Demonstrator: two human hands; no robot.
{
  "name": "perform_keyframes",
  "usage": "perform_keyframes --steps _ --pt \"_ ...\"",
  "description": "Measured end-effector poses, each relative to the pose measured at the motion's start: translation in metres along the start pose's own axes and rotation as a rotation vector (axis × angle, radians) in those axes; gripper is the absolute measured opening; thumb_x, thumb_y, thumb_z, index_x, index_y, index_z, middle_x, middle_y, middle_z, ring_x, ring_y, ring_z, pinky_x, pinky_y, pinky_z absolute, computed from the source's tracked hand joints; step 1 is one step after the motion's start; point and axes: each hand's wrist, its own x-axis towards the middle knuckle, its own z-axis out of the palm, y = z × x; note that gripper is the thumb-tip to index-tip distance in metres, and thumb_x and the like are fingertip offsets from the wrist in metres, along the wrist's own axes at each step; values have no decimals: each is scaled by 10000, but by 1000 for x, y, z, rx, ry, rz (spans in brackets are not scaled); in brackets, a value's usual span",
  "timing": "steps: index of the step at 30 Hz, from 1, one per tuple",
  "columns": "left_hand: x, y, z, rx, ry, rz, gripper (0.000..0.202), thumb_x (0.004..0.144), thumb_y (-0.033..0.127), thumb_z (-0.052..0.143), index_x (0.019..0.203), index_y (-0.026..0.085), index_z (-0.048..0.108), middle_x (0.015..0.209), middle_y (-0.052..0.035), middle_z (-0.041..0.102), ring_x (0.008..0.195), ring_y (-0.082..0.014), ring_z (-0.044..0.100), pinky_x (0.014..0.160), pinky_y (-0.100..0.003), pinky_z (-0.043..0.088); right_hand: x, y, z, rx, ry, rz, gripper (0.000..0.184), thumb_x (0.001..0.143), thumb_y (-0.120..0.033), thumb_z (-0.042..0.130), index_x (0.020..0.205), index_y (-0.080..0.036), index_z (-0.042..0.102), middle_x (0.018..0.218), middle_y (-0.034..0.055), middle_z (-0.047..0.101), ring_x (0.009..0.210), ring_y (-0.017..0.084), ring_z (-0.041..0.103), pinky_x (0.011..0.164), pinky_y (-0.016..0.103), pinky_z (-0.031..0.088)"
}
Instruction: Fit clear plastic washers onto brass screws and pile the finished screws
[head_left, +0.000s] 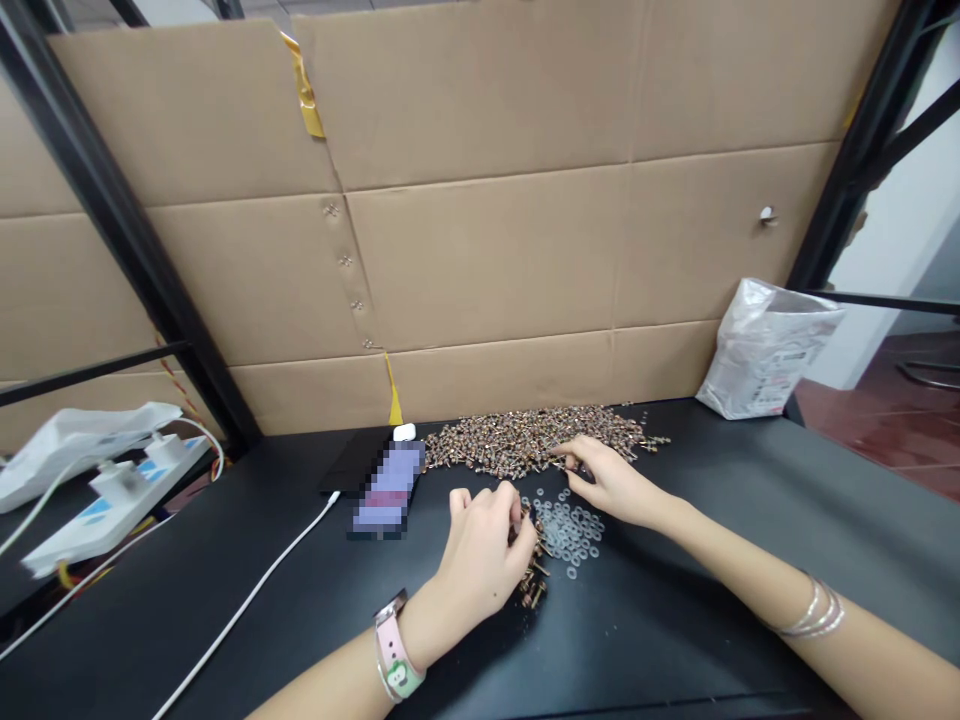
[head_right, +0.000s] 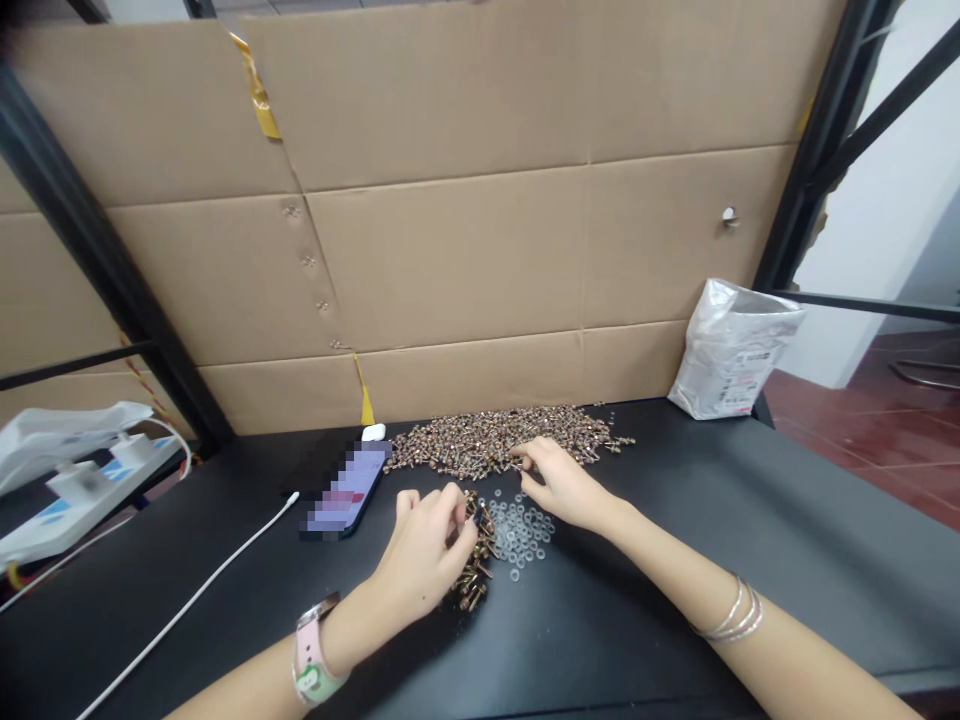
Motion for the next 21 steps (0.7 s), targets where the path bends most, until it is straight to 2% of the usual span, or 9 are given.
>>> perform_keyframes --steps 2,5,8,11,13,16,21 --pt "0 0 -1 -7 -3 4 100 842 198 393 742 193 392 678 37 523 631 -137 449 688 -315 229 1 -8 -1 147 -30 94 293 771 -124 462 1018 -172 610 856 58 570 736 170 518 698 319 437" --pt "-1 1 -2 -23 -13 4 105 858 206 390 754 192 398 683 38 523 636 -134 445 690 -315 232 0 -23 -1 516 -102 265 254 777 -166 462 980 -170 614 869 45 596 699 145 521 638 281 427" --pt "-2 2 -4 -59 -23 10 154 901 250 360 766 191 405 690 39 523 641 -133 437 697 -318 236 -2 -36 1 920 -133 436 166 752 -208 545 911 -173 576 870 22 591 693 120 525 608 244 409" --pt "-3 4 -4 -102 -44 46 213 927 336 353 784 192 417 711 37 530 653 -135 437 702 -319 240 -6 -46 6 1185 -154 517 173 721 -241 637 852 -169 550 761 -9 552 675 105 518 604 223 388" --pt "-2 3 -3 -110 -54 69 213 921 366 385 804 192 425 731 33 536 667 -139 443 701 -318 242 -9 -51 10 1251 -176 511 207 723 -287 665 839 -171 539 715 -20 534 663 103 508 594 218 373" --pt "-1 3 -2 -73 -59 100 196 919 339 409 794 188 427 749 24 542 687 -144 449 691 -318 243 -15 -59 14 1211 -162 472 281 715 -385 683 775 -178 503 695 -30 516 606 90 458 545 206 334" --pt "0 5 -4 8 -89 200 240 956 265 295 790 189 452 788 -6 548 734 -158 457 690 -325 250 -18 -66 14 1115 -184 422 374 739 -497 631 696 -189 424 611 -64 424 513 73 361 491 198 283"
